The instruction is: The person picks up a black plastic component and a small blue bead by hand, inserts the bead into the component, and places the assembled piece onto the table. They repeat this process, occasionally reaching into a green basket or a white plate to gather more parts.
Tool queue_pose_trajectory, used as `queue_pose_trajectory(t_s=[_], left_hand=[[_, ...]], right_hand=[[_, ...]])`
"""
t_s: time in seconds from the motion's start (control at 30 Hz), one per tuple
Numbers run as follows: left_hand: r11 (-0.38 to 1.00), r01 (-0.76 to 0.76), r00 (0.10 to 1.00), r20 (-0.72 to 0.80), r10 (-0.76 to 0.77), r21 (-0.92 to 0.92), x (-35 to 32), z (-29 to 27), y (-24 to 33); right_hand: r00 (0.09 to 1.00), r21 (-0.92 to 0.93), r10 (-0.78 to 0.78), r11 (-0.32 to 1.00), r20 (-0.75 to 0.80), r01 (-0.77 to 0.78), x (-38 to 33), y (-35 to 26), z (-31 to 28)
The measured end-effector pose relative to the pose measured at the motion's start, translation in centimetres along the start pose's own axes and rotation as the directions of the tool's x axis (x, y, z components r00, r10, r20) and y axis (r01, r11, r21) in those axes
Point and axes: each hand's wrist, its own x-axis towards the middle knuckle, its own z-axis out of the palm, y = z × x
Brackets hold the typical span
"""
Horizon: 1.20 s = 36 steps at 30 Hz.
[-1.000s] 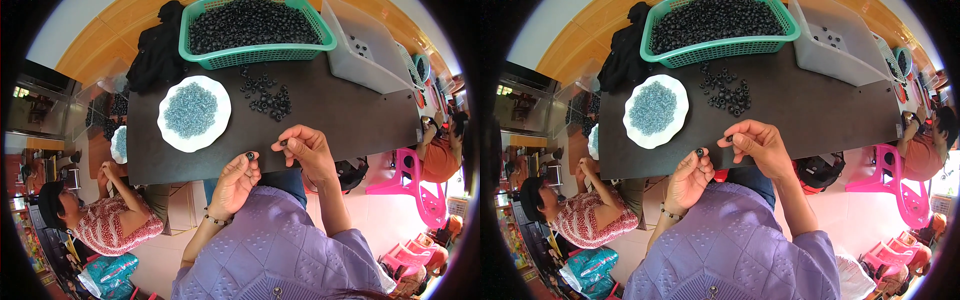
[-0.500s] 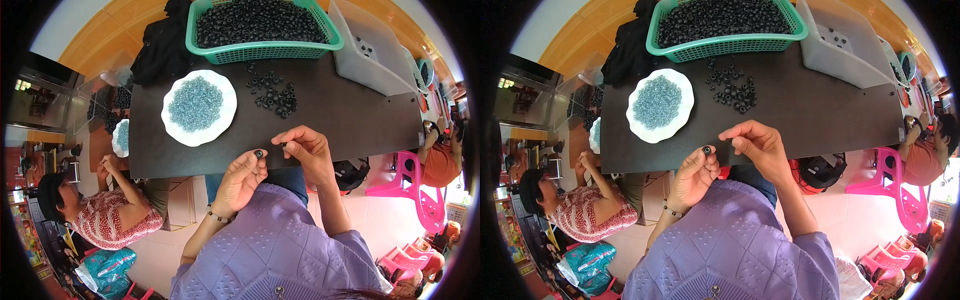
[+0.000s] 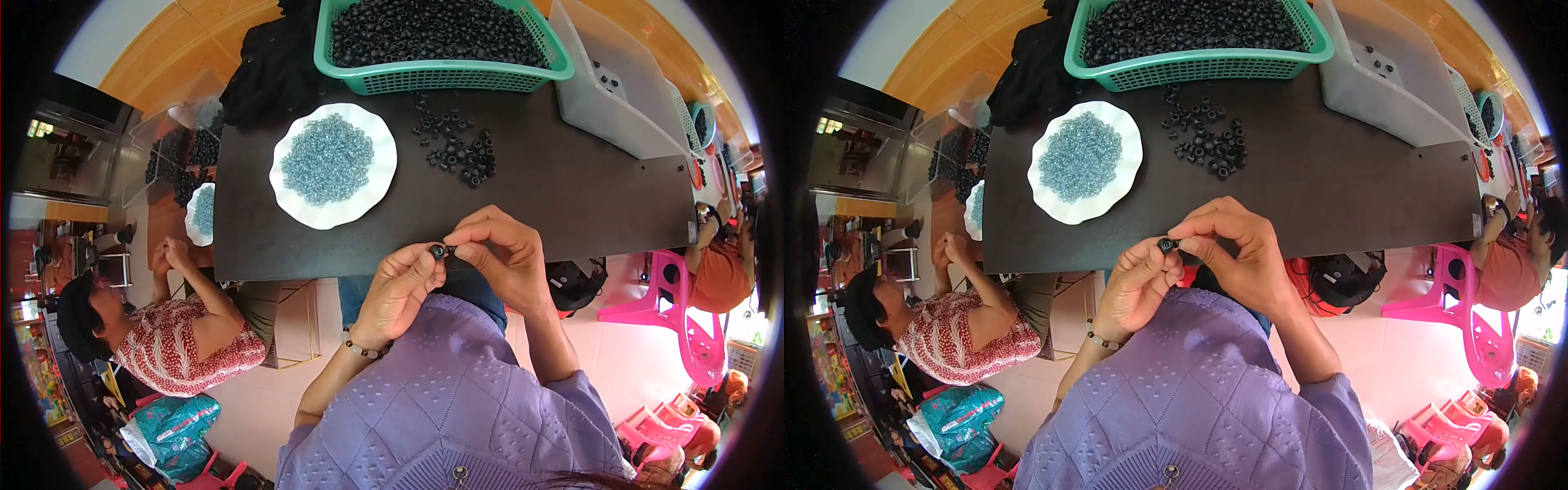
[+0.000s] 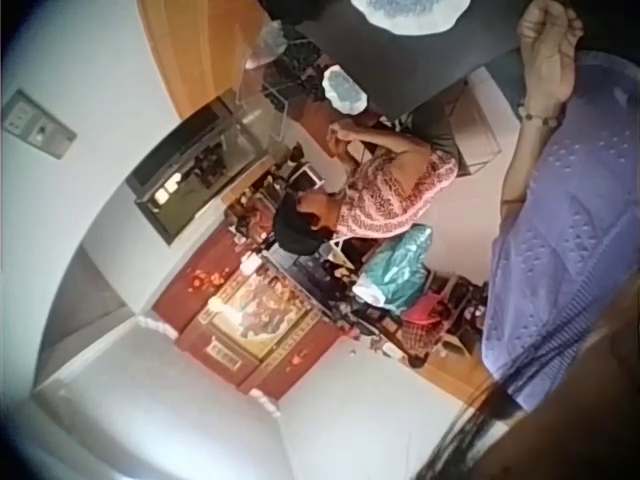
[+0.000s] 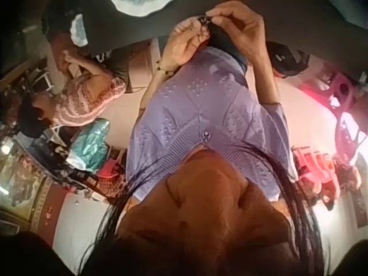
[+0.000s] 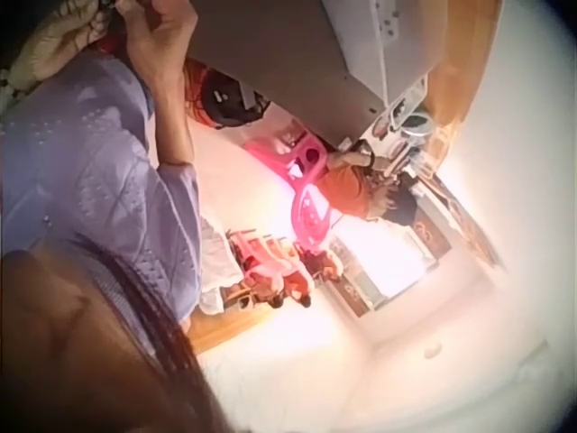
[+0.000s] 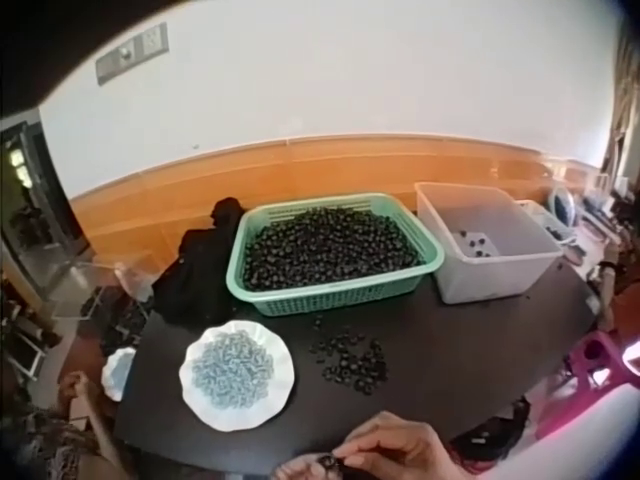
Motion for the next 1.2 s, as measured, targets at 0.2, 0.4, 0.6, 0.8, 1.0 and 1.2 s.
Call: queue_pose_trajectory(t_s=[0.2,0.4,0.6,0.8,1.0,1.2], left_hand=[[1.000,-0.012,1.000,-0.016,0.012,0.011,0.0,0.0,-0.1],[0.998,-0.041,0.999,-0.028,0.043,0.055,-0.1,-0.4,-0.3],[0.979,-0.086,0.994,-0.051,0.097,0.186,-0.1,-1.1,-0.6],[0.967,-0.095,0.990,-0.078,0.117,0.237,-0.1,-1.0,-0.7],[0.976,-0.095,0.993,-0.057,0.107,0.194,0.0,-0.8,-0.5],[0.981,-0.075,0.994,-0.066,0.088,0.180,0.1,-0.7,-0.5]], right_hand=[[0.999,-0.126,-0.052,0.991,0.008,0.052,0.1,0.1,0.3],[0.999,-0.137,-0.029,0.990,0.013,0.031,0.0,0.0,0.3],[1.000,-0.181,-0.029,0.983,-0.003,0.028,0.0,-0.1,0.4],[0.999,-0.214,-0.045,0.976,0.017,0.048,-0.1,-0.2,0.4],[0.997,-0.218,-0.072,0.974,-0.009,0.069,-0.1,-0.3,0.1],[0.999,-0.188,-0.025,0.982,-0.027,0.020,-0.2,-0.3,0.5]])
